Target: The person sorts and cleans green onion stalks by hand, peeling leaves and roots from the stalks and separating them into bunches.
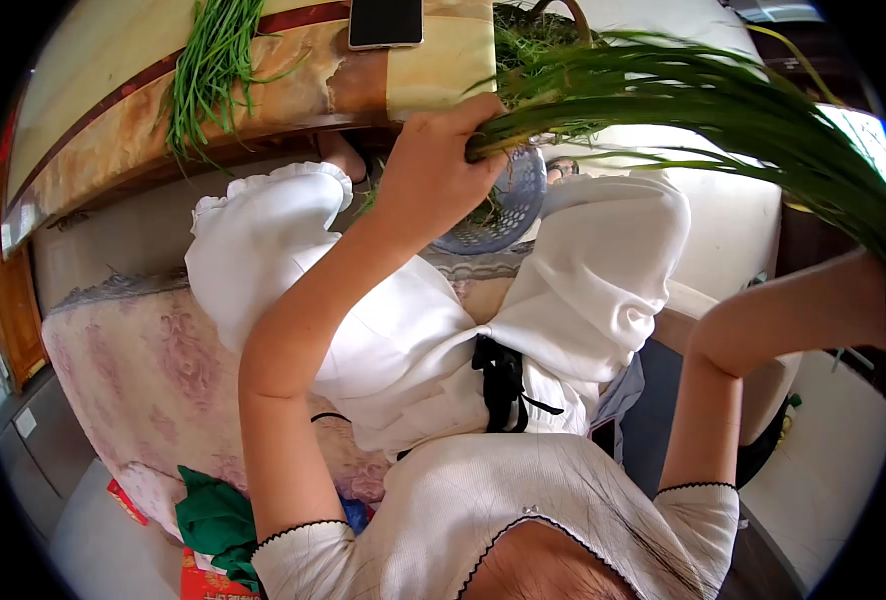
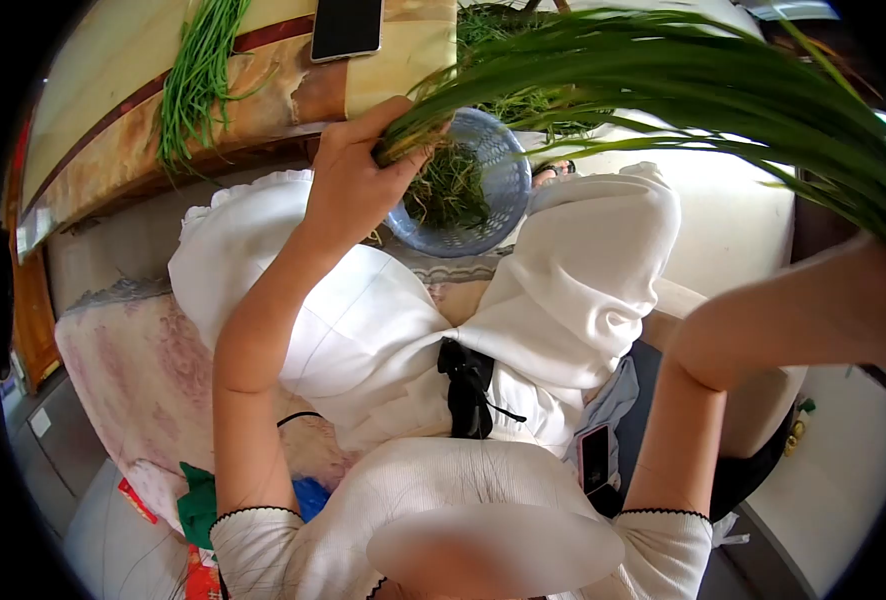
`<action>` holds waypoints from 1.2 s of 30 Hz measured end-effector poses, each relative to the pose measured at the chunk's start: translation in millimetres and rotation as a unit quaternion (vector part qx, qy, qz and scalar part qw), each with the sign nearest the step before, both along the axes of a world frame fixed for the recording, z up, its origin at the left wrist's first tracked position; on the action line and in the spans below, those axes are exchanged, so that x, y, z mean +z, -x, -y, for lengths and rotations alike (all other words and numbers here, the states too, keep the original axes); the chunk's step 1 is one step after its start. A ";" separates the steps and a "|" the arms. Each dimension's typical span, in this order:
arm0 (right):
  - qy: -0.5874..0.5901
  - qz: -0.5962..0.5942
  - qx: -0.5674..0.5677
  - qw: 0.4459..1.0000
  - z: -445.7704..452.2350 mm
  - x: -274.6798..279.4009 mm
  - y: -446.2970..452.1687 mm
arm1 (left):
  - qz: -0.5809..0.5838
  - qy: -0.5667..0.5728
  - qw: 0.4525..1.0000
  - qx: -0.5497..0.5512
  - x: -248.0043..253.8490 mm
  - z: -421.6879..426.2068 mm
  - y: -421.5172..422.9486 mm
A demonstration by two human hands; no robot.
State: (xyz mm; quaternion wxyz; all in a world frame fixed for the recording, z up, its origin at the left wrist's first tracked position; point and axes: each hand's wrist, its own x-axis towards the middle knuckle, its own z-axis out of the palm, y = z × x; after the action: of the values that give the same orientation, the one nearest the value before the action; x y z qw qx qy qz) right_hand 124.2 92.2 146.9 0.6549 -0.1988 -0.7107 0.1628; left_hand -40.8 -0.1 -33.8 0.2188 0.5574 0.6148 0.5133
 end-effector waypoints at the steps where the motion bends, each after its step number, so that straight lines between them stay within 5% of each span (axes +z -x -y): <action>1: -0.009 -0.003 0.007 1.000 -3.9 7.2 -5.5 | 0.002 -0.001 1.000 0.002 -3.4 -0.7 1.8; 7: -0.038 -0.049 0.025 0.998 -25.8 41.4 -48.1 | 0.019 0.022 0.999 0.034 -9.7 -3.2 8.1; 10: -0.031 -0.085 0.023 0.996 -28.1 46.3 -59.5 | 0.095 0.029 0.995 0.027 -13.2 -4.3 9.2; 12: -0.020 -0.102 0.021 0.994 -30.2 42.5 -59.2 | 0.269 0.075 0.960 -0.028 -8.8 -2.9 8.3; 15: 0.010 -0.132 -0.003 0.991 -28.7 24.3 -49.8 | 0.330 0.147 0.929 -0.085 15.0 5.3 8.7; 18: 0.049 -0.149 -0.009 0.988 -23.0 -6.1 -32.3 | 0.361 0.095 0.919 -0.130 12.3 11.3 6.4; 20: 0.157 0.005 0.166 0.973 -15.4 -33.0 -27.4 | 0.369 0.054 0.915 -0.156 16.6 14.4 4.0; 23: 0.229 0.081 0.413 0.878 -17.2 -54.0 -13.9 | 0.252 0.069 0.957 -0.127 23.3 16.8 3.4; 26: 0.262 0.090 0.450 0.849 -7.6 -72.0 7.4 | 0.145 -0.005 0.983 -0.110 22.0 15.8 6.4; 27: 0.265 0.078 0.431 0.859 -0.4 -76.5 14.3 | 0.067 -0.071 0.990 -0.100 21.6 14.4 7.3; 34: 0.369 0.064 0.414 0.830 28.1 -87.8 21.7 | 0.013 -0.200 0.979 -0.043 2.2 12.2 2.6; 36: 0.309 0.158 0.290 0.892 40.4 -87.1 29.8 | 0.051 -0.173 0.983 -0.030 7.2 13.7 1.5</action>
State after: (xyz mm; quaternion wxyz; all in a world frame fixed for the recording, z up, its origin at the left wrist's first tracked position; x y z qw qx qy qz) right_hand 94.4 51.8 59.7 0.3632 -0.1992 -0.7448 0.5232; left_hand -42.3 -13.8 -26.5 0.1652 0.5780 0.4878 0.6330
